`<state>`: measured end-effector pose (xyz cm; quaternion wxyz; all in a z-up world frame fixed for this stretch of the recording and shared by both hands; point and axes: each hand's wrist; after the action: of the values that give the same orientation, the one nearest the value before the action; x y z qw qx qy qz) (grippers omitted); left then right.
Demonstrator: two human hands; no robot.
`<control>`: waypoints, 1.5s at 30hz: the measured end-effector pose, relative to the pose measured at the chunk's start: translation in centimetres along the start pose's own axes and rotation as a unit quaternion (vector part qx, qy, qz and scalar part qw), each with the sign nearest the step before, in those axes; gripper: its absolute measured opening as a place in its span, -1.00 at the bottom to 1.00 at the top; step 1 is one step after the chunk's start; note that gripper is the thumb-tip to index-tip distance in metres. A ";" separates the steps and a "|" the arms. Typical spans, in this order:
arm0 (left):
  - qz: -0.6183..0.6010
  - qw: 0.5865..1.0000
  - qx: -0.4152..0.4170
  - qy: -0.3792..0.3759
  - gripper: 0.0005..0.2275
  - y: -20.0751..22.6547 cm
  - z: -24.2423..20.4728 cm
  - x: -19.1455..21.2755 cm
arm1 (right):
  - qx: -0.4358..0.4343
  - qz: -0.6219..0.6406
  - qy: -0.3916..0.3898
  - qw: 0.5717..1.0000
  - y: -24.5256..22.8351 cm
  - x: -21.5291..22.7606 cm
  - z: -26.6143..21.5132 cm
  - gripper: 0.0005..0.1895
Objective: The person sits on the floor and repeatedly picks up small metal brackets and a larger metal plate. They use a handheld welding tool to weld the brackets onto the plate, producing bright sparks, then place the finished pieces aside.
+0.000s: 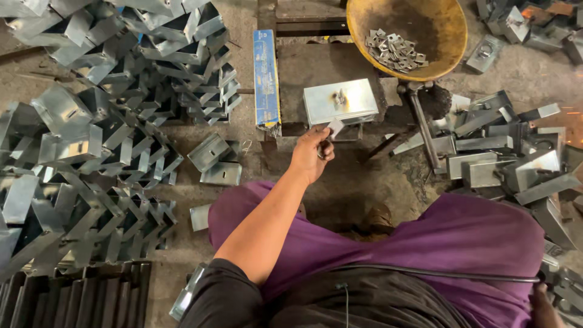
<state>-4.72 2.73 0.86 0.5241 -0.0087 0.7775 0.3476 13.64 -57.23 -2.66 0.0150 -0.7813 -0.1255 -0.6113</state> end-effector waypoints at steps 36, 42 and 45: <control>0.230 0.934 -0.151 0.228 -0.84 -4.1 3.5 2.8 | 0.289 0.792 0.088 0.530 -31.8 21.6 7.9 -0.69; 0.228 0.928 -0.160 0.247 -0.83 -4.8 4.0 2.8 | 0.312 0.788 -0.079 0.525 -36.2 18.1 4.6 -0.33; 0.220 0.924 -0.181 0.253 -0.85 -5.1 3.9 2.6 | 0.394 0.589 0.040 0.705 -36.5 16.5 3.2 -0.30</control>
<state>-0.83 1.90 -4.81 0.2093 -0.0198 0.7904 0.5754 12.55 -18.44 7.56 0.6832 -0.5944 0.1311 -0.4034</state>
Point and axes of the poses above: each hand's wrist, its own z-axis towards the middle knuckle, its own x-axis out of the back of the hand, y = z × x, and after that the axes turned 4 degrees about -x, right-handed
